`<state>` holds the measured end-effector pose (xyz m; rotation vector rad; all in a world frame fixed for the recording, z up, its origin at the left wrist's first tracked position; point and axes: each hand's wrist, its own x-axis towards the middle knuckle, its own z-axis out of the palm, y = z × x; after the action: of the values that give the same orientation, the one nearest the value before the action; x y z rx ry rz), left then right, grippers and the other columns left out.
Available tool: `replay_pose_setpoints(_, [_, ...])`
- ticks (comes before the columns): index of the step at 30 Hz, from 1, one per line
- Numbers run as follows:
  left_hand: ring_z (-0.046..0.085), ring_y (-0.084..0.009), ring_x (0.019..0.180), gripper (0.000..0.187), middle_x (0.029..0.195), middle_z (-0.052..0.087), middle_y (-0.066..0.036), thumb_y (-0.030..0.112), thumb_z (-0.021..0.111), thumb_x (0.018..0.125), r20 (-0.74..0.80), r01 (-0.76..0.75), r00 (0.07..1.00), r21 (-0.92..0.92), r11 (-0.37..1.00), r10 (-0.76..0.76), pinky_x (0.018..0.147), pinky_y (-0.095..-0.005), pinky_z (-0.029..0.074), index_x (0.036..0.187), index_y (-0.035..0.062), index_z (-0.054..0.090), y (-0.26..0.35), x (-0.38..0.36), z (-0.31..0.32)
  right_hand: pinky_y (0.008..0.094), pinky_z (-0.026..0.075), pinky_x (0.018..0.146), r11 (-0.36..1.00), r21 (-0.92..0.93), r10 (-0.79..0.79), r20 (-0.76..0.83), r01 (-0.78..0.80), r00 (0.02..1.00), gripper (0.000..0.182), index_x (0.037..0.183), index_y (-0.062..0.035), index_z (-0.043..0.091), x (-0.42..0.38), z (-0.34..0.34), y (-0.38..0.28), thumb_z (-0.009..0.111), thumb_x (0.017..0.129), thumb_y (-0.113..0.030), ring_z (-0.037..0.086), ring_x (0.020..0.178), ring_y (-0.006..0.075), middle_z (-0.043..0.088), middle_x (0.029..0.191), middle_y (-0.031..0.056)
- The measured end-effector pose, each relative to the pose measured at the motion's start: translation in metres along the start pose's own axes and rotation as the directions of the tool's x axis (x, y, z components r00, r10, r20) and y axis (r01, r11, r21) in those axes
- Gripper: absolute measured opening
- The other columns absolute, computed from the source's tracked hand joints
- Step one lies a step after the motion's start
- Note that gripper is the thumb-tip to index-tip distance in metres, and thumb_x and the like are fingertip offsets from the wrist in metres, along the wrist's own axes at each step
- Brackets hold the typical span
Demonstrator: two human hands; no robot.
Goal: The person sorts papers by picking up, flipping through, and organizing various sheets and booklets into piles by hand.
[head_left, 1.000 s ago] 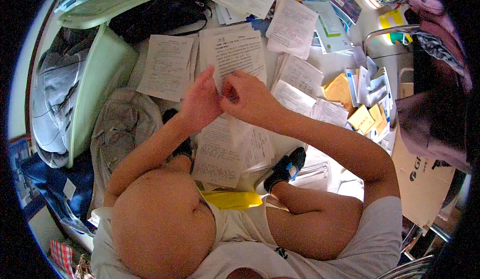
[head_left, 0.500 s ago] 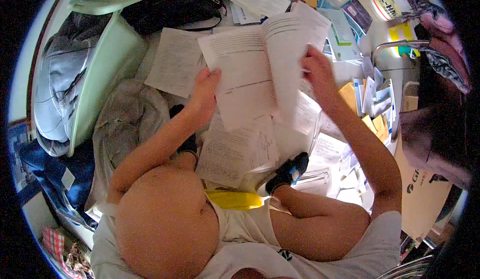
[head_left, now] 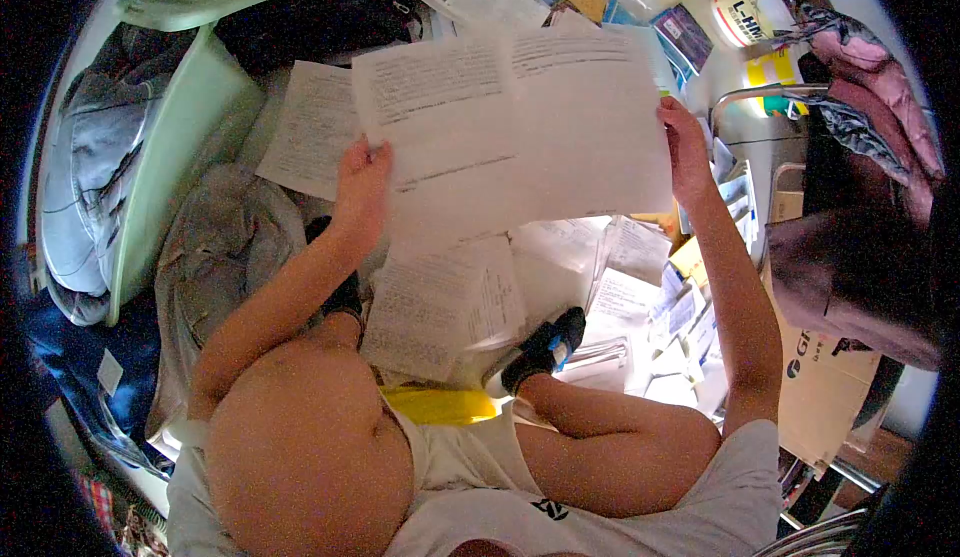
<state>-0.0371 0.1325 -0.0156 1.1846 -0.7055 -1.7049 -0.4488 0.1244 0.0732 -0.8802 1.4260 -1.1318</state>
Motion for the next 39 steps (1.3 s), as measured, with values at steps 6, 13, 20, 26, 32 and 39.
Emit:
replay_pose_setpoints(6, [0.061, -0.0172, 0.094, 0.030, 0.110, 0.062, -0.008, 0.012, 0.047, 0.097, -0.041, 0.212, 0.977, 0.030, 0.977, -0.211, 0.081, -0.0334, 0.050, 0.125, 0.0028, 0.050, -0.001, -0.008, 0.014, 0.0329, 0.056, 0.065, 0.983, -0.182, 0.075, 0.395, -0.002, 0.915, 0.025, 0.109, -0.0062, 0.054, -0.044, 0.113, -0.020, 0.059, 0.093, -0.025, 0.058, 0.089, 0.0161, 0.057, 0.097, 0.0028])
replay_pose_setpoints(13, [0.059, -0.0213, 0.105, 0.034, 0.119, 0.059, -0.010, 0.008, 0.047, 0.096, 0.217, 0.231, 0.956, -0.152, 0.961, -0.196, 0.090, -0.0352, 0.050, 0.130, 0.0036, 0.046, 0.014, -0.026, 0.029, 0.0330, 0.048, 0.087, 0.506, -0.685, -0.472, 0.289, 0.524, 0.833, 0.034, 0.120, -0.0063, 0.049, -0.017, 0.112, 0.034, 0.057, 0.095, -0.028, 0.055, 0.104, 0.0166, 0.058, 0.114, 0.0076])
replay_pose_setpoints(20, [0.057, -0.0239, 0.111, 0.043, 0.125, 0.056, -0.012, 0.022, 0.047, 0.098, 0.169, 0.487, 0.865, -0.054, 0.872, -0.473, 0.093, -0.0362, 0.048, 0.137, 0.0064, 0.038, 0.011, -0.017, 0.033, 0.0308, 0.048, 0.084, 0.912, -0.398, 0.205, 0.221, -0.104, 0.953, 0.034, 0.119, -0.0036, 0.057, -0.015, 0.093, 0.106, 0.063, 0.090, -0.022, 0.059, 0.094, 0.0148, 0.065, 0.106, 0.0061])
replay_pose_setpoints(26, [0.061, -0.0227, 0.103, 0.050, 0.121, 0.059, -0.013, 0.038, 0.050, 0.097, 0.271, 0.557, 0.758, 0.207, 0.805, -0.594, 0.091, -0.0356, 0.048, 0.135, 0.0074, 0.040, -0.011, -0.011, -0.009, 0.0332, 0.052, 0.077, 0.740, -0.673, 0.036, 0.040, 0.000, 0.999, 0.035, 0.120, -0.0033, 0.056, 0.050, 0.007, 0.126, 0.064, 0.089, -0.018, 0.061, 0.087, 0.0162, 0.066, 0.101, 0.0076])
replay_pose_setpoints(32, [0.063, -0.0205, 0.098, 0.041, 0.113, 0.063, -0.011, 0.032, 0.050, 0.097, 0.191, 0.495, 0.736, 0.501, 0.710, -0.649, 0.088, -0.0339, 0.049, 0.129, 0.0073, 0.047, 0.006, -0.019, -0.020, 0.0332, 0.051, 0.082, 0.982, -0.178, -0.079, -0.045, 0.070, 0.996, 0.040, 0.123, -0.0012, 0.054, 0.181, -0.114, 0.115, 0.066, 0.087, -0.014, 0.062, 0.089, 0.0176, 0.065, 0.105, 0.0078])
replay_pose_setpoints(39, [0.065, -0.0184, 0.090, 0.032, 0.107, 0.065, -0.009, 0.026, 0.053, 0.096, 0.175, 0.566, 0.707, 0.440, 0.697, -0.685, 0.078, -0.0331, 0.052, 0.122, 0.0093, 0.053, -0.053, -0.002, -0.055, 0.0391, 0.049, 0.087, 0.893, -0.450, -0.269, -0.472, 0.033, 0.840, 0.044, 0.117, -0.0009, 0.056, 0.278, -0.118, 0.196, 0.068, 0.084, -0.026, 0.061, 0.098, 0.0288, 0.063, 0.109, 0.0177])
